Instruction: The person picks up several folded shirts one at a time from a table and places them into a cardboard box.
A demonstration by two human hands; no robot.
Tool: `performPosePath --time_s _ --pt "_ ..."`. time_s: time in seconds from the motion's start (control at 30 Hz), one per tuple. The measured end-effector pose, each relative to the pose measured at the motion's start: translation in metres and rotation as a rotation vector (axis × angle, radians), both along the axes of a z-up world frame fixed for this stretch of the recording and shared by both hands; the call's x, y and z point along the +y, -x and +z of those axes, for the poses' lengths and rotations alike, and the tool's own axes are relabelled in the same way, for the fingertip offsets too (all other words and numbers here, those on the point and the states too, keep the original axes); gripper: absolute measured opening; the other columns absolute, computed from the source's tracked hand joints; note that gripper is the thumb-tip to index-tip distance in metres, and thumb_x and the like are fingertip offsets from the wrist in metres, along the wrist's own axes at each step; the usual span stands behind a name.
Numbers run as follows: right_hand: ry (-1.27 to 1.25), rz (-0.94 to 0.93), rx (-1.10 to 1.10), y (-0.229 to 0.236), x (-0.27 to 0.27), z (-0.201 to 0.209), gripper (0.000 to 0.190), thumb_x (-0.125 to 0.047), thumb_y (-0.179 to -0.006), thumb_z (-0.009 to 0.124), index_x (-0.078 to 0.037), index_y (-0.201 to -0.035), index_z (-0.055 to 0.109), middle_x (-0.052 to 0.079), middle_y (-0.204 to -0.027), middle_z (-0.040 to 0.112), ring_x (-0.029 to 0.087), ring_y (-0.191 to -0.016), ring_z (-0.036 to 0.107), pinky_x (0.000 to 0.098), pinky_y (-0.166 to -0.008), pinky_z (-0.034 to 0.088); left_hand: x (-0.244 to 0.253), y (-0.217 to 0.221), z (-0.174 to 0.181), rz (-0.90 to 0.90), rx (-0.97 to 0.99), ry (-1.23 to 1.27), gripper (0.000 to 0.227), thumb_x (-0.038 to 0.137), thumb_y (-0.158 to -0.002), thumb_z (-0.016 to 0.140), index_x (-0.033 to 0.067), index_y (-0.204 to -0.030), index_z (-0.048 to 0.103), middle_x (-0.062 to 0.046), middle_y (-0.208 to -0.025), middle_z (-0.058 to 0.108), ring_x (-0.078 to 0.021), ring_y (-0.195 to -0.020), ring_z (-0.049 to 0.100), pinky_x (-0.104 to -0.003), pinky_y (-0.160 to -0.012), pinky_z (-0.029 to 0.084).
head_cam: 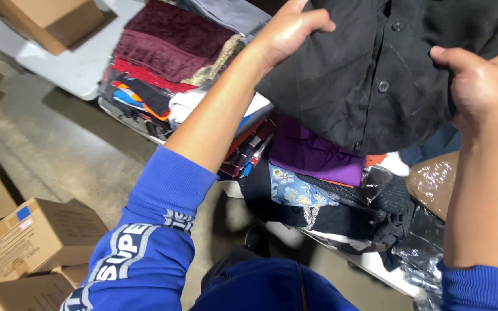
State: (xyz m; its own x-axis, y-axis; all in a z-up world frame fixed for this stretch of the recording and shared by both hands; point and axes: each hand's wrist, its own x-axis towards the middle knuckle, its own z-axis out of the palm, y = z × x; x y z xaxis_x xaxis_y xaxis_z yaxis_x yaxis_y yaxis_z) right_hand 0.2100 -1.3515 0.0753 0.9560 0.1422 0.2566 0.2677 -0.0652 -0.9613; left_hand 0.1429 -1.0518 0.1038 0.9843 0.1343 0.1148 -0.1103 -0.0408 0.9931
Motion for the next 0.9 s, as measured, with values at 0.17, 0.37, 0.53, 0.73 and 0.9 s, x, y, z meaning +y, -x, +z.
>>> performPosePath --time_s 0.17,0.37,0.53,0.73,0.9 --pt "-0.044 0.039 0.037 0.024 0.003 0.0 0.041 -0.017 -0.08 0.08 -0.021 -0.12 0.072 -0.008 -0.118 0.079 0.007 -0.105 0.079 0.0242 -0.095 0.07 0.009 0.027 -0.013 -0.034 -0.135 0.075 0.048 0.01 -0.076 0.069 0.004 -0.123 0.065 -0.004 -0.096 0.076 -0.013 -0.087 0.071 -0.026 -0.083 0.058" --pt "-0.055 0.164 0.028 0.045 0.047 0.006 0.044 -0.014 -0.081 0.076 -0.02 -0.124 0.07 -0.007 -0.122 0.076 0.007 -0.108 0.076 0.0245 -0.098 0.067 0.037 0.079 0.004 0.152 0.054 0.074 0.072 0.014 -0.074 0.069 0.0097 -0.144 0.055 -0.004 -0.107 0.079 -0.014 -0.098 0.074 -0.023 -0.092 0.056" --pt "-0.113 0.28 0.027 0.075 0.115 0.023 0.047 -0.011 -0.079 0.074 -0.018 -0.125 0.07 -0.004 -0.123 0.077 0.009 -0.109 0.077 0.025 -0.101 0.068 0.091 0.128 0.017 0.164 -0.017 0.102 0.064 0.009 -0.08 0.065 0.0084 -0.143 0.057 -0.005 -0.105 0.078 -0.0165 -0.094 0.075 -0.026 -0.093 0.058" --pt "-0.107 0.421 0.045 0.108 0.234 0.034 0.04 -0.011 -0.079 0.074 -0.019 -0.119 0.072 -0.007 -0.116 0.076 0.007 -0.102 0.075 0.0231 -0.097 0.066 0.205 0.185 0.007 0.277 -0.147 0.12 0.067 0.009 -0.077 0.07 -0.0004 -0.141 0.055 -0.01 -0.115 0.076 -0.0177 -0.101 0.073 -0.027 -0.095 0.057" --pt "-0.065 0.515 0.016 0.153 0.355 0.03 0.041 -0.011 -0.081 0.073 -0.018 -0.121 0.07 -0.007 -0.116 0.074 0.006 -0.103 0.073 0.0227 -0.096 0.063 0.293 0.287 0.031 0.361 -0.093 0.009 0.056 0.014 -0.082 0.062 0.008 -0.138 0.061 0.0 -0.099 0.074 -0.0113 -0.094 0.068 -0.024 -0.095 0.05"
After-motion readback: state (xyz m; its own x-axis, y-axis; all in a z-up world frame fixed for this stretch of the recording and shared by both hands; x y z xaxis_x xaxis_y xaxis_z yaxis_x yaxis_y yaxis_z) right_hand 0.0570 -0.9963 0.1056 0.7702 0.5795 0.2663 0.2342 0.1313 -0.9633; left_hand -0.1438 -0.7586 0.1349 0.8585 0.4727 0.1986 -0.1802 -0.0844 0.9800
